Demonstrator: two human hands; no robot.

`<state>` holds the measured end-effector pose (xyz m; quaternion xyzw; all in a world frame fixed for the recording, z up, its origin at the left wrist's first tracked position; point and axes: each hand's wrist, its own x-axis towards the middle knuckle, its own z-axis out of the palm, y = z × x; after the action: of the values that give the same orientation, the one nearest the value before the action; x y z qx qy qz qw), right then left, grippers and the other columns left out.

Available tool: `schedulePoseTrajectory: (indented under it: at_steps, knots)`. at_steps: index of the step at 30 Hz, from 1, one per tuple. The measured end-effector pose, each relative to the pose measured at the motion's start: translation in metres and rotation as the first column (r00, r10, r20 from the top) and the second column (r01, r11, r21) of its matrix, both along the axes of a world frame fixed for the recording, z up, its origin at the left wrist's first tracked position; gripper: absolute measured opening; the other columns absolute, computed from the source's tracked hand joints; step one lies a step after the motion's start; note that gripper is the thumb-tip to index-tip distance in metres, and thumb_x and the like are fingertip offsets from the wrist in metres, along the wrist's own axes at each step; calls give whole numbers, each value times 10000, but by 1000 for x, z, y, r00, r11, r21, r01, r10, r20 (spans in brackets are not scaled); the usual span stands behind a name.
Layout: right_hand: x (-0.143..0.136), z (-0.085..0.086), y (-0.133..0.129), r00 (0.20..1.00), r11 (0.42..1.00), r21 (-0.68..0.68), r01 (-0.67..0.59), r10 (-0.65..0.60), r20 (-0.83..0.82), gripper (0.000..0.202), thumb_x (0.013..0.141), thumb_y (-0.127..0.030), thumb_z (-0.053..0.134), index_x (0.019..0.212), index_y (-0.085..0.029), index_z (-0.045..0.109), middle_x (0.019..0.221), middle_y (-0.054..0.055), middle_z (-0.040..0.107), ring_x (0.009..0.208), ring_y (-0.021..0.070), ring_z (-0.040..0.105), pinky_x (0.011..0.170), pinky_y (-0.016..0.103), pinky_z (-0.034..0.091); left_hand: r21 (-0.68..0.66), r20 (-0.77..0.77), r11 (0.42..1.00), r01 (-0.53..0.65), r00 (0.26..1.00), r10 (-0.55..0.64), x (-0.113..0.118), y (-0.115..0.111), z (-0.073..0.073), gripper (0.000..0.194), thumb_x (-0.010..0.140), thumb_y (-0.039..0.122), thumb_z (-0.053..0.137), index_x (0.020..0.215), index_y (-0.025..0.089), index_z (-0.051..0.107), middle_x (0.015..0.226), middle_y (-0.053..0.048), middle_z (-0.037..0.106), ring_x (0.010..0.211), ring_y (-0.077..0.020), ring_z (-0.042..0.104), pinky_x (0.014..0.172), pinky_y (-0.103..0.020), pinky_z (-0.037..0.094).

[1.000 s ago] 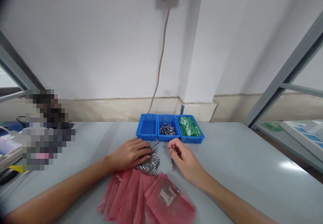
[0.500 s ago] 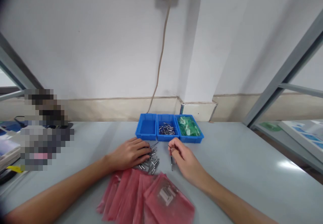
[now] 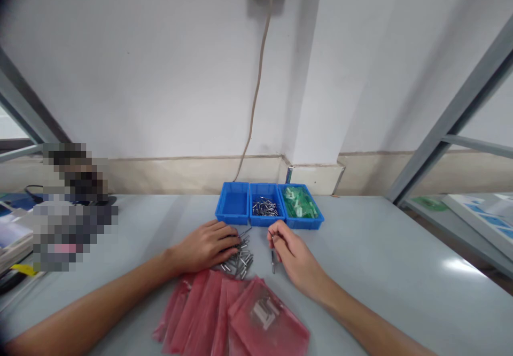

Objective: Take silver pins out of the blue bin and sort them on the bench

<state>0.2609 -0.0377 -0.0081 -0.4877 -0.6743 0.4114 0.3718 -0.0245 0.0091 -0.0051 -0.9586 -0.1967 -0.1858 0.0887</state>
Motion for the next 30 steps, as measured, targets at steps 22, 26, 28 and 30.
schedulePoseTrajectory:
  at_steps: [22, 26, 28, 30]
  knots:
    - [-1, -2, -1, 1000, 1000, 22, 10, -10, 16, 158, 1077, -369, 453, 1002, -250, 525, 767, -52, 467, 655, 153, 444, 624, 285, 396, 5, -5, 1000, 0, 1000, 0, 1, -1, 2, 305, 1136, 364, 461, 1191, 178, 697, 1109, -72, 714, 961, -201, 672, 880, -353, 533]
    - [-2, 1, -1, 999, 1000, 8, 13, -14, 49, 194, 1076, -422, 462, 1000, -255, 525, 731, -59, 448, 649, 162, 440, 614, 283, 388, 3, -7, 1000, -4, 1000, 4, 0, -1, 2, 316, 1138, 373, 453, 1194, 178, 696, 1102, -75, 714, 958, -202, 670, 869, -350, 533]
    - [-2, 2, -1, 999, 1000, 5, 12, -13, 47, 196, 1073, -432, 472, 1004, -256, 526, 724, -60, 442, 645, 164, 437, 607, 282, 382, 3, -2, 1000, -3, 1000, 3, 0, 0, 1, 320, 1139, 374, 450, 1190, 178, 697, 1098, -77, 713, 951, -200, 668, 865, -349, 532]
    - [-2, 1, 0, 999, 1000, 5, 9, -10, 48, 196, 1073, -433, 479, 1004, -256, 528, 735, -57, 449, 652, 164, 439, 611, 282, 380, 2, 0, 1000, 0, 1000, 0, 0, 0, 0, 318, 1138, 374, 452, 1189, 178, 697, 1098, -76, 713, 948, -199, 667, 864, -349, 532]
